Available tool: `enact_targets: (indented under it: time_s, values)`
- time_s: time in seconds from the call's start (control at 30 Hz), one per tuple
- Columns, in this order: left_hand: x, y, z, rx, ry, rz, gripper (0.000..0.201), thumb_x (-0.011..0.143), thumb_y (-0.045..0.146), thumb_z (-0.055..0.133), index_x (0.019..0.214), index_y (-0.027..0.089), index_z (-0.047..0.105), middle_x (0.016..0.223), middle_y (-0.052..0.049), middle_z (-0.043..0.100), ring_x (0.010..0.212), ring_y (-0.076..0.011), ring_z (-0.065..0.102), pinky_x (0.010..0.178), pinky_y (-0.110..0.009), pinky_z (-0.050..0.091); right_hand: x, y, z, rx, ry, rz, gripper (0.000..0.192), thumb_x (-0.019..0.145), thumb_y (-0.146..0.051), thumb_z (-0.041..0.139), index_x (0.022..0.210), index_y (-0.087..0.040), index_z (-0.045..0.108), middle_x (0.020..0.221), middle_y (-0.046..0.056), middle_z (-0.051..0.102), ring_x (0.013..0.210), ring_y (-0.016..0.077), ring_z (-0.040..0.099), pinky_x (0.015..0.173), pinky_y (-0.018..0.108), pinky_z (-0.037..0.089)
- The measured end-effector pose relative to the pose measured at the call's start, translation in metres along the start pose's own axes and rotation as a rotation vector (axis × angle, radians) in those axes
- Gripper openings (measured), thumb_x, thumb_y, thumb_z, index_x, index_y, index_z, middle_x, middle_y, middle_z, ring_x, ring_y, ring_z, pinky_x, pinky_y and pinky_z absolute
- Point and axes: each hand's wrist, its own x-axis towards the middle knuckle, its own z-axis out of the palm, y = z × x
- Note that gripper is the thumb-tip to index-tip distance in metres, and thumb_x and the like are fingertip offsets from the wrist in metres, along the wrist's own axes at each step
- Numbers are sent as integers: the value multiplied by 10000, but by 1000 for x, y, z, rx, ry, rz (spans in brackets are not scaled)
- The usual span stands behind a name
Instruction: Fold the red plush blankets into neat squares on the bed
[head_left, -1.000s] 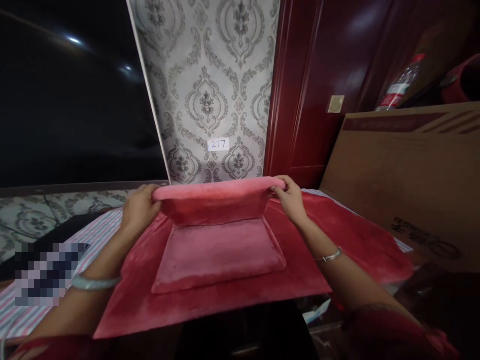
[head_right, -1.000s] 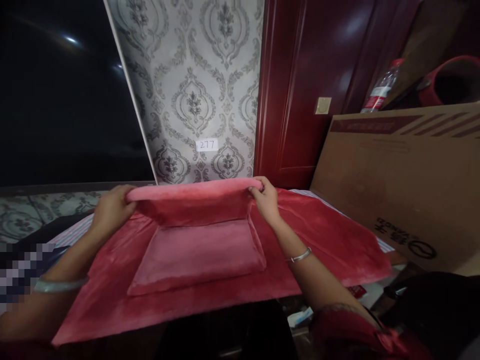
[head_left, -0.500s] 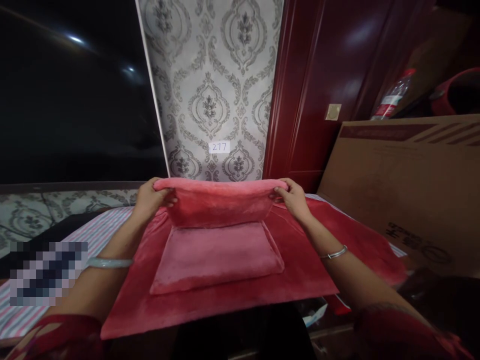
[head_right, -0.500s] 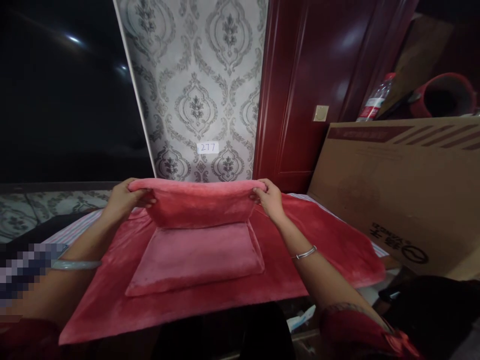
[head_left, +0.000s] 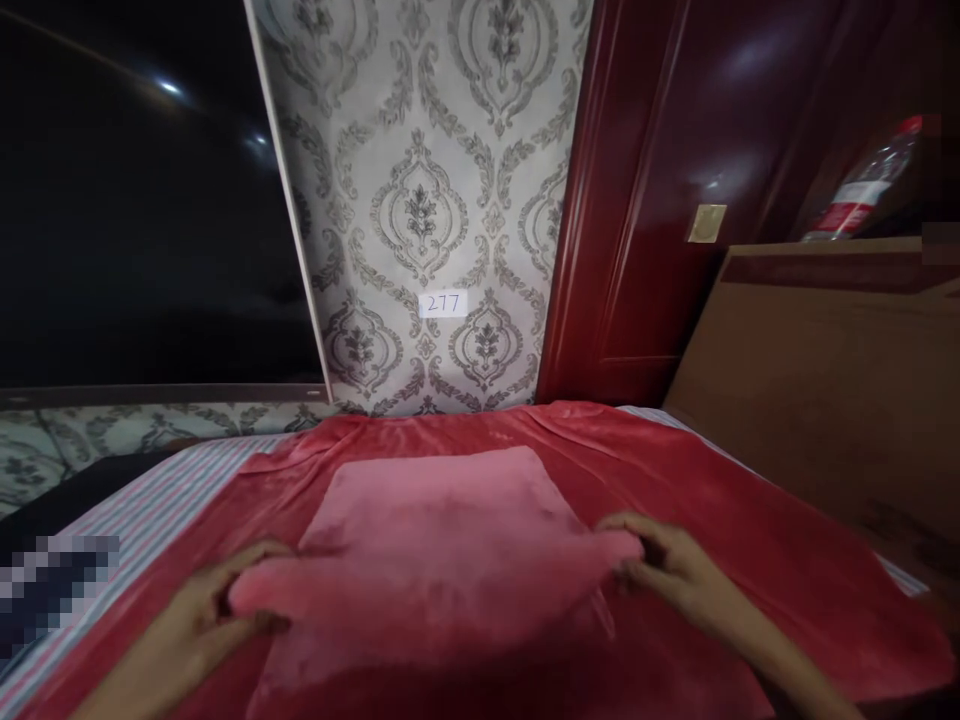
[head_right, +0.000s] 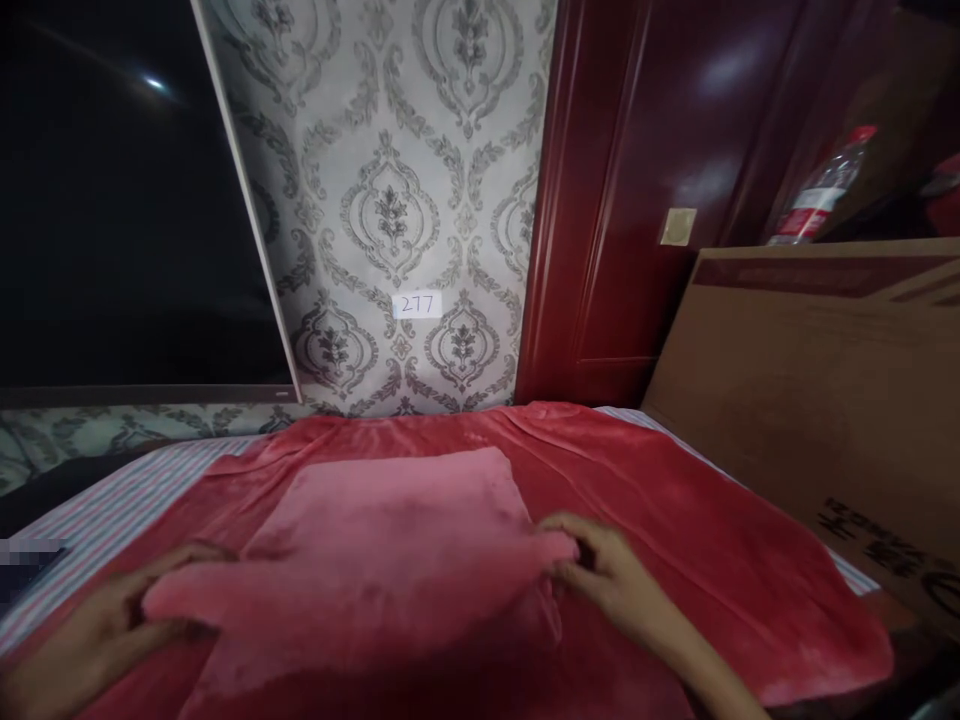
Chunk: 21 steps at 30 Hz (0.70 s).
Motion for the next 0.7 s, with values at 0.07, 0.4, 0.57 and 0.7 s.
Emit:
enact_targets:
  time_s: [0.07,0.4,0.57,0.7]
  values:
    - [4,-10,1,-72,-57,-53,265,438,464,767,673,341,759,753,1,773,749,-323,731,656,-375,614,1,5,-1,8,-56,50,272,765,-458,741,878,-211,739,773,26,698,639,186,627,538,272,527]
    - [142,-6,54,-160,294,109,626,716,471,683,1263,188,570,1358,-167,617,1072,-288,690,914,-457,580,144,67,21,5,470,-95,615,807,-489,619,1370,-242,582,1412,152,602,1149,288,651,981,498,532]
    - [105,-80,109,351,-53,337,545,837,400,554,1323,162,615,1455,-197,575,1403,-373,477,1172,-584,343,89,135,79,-470,-9,-145,651,841,-380,601,1476,-261,521,1625,116,374,1526,343,258,1187,597,295]
    - [64,-109,114,465,-82,324,632,891,395,490,1474,152,494,1618,-191,374,1518,-356,293,1199,-565,307,58,153,78,-534,-27,-141,692,899,-342,541,1569,-276,381,1679,84,254,1556,294,172,1232,574,221]
